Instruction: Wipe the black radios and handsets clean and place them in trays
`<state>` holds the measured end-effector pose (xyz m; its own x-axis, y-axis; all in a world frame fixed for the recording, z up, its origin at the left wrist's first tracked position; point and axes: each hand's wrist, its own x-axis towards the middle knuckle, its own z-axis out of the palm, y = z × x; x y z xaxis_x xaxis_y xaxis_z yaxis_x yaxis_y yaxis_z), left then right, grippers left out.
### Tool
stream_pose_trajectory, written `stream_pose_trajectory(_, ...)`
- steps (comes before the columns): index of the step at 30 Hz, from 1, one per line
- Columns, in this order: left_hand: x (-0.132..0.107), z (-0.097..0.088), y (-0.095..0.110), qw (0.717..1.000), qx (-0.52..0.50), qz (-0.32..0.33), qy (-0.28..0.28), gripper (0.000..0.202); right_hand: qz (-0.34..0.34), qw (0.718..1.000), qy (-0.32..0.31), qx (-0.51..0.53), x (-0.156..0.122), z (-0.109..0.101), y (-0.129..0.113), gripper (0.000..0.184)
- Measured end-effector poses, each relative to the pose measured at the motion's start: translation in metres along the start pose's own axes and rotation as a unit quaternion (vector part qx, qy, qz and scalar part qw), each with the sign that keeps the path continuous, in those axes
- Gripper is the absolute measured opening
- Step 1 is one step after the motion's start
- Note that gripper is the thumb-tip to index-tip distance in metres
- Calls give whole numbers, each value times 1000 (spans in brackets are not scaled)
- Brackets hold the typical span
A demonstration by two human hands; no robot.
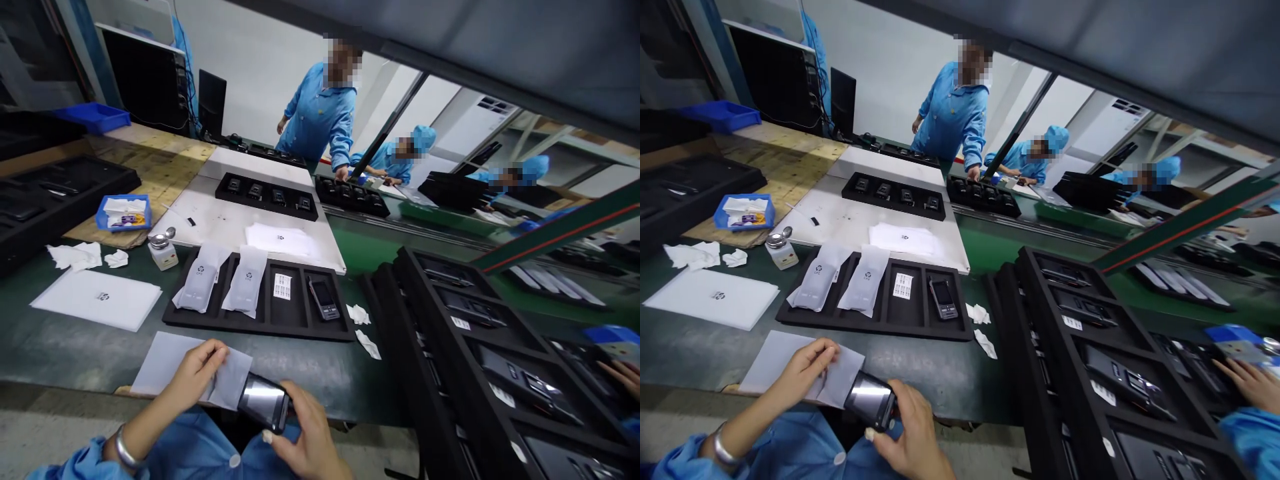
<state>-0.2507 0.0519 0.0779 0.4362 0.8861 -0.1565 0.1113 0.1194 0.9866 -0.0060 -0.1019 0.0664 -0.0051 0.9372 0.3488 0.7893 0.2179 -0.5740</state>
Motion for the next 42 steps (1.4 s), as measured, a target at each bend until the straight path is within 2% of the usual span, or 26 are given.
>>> stream_pose_trajectory(3, 9, -5, 0, 998, -46, -38, -2, 47, 36, 999, -16, 28, 19, 0, 2, 65)
stream_pose_trajectory(8, 20, -14, 5, 991, -124, -55, 10, 54, 41, 986, -111, 117, 45, 9, -15, 67)
stream_pose_trajectory(13, 9, -32, 13, 991, -131, -18, 25, 46, 76, 980, -85, 166, 62, 13, -28, 57)
stream_pose_trajectory(15, -2, -40, 18, 999, -44, 32, 1, 46, 63, 979, -99, 165, 67, 12, -29, 56)
stream_pose_trajectory(16, -8, -44, 21, 997, 35, 67, -25, 55, 58, 979, -107, 164, 69, 12, -29, 55)
stream_pose_trajectory(17, -13, -46, 22, 985, 127, 104, -59, 69, 56, 979, -112, 163, 71, 11, -29, 55)
stream_pose_trajectory(19, -18, -46, 22, 934, 291, 164, -125, 92, 58, 978, -118, 159, 76, 11, -31, 55)
stream_pose_trajectory(21, -18, -40, 17, 897, 368, 188, -154, 102, 56, 980, -119, 149, 83, 10, -35, 56)
stream_pose_trajectory(23, -13, -31, 11, 887, 392, 197, -146, 105, 35, 984, -115, 132, 93, 7, -44, 58)
stream_pose_trajectory(25, -8, -23, 5, 894, 376, 210, -121, 102, -5, 987, -101, 123, 103, 3, -57, 61)
stream_pose_trajectory(29, -6, -14, 5, 934, 275, 218, -74, 94, -75, 983, -37, 163, 117, -6, -81, 65)
stream_pose_trajectory(31, -9, -12, 9, 954, 224, 195, -42, 94, -73, 981, -1, 177, 116, -6, -85, 65)
stream_pose_trajectory(33, -12, -11, 12, 966, 178, 189, -13, 93, -51, 983, 7, 179, 112, -2, -85, 58)
stream_pose_trajectory(37, -17, -9, 15, 963, 143, 230, 8, 91, -17, 983, -27, 180, 105, 4, -84, 45)
stream_pose_trajectory(42, -20, -7, 15, 954, 159, 254, -2, 92, -48, 986, -59, 145, 108, 3, -90, 35)
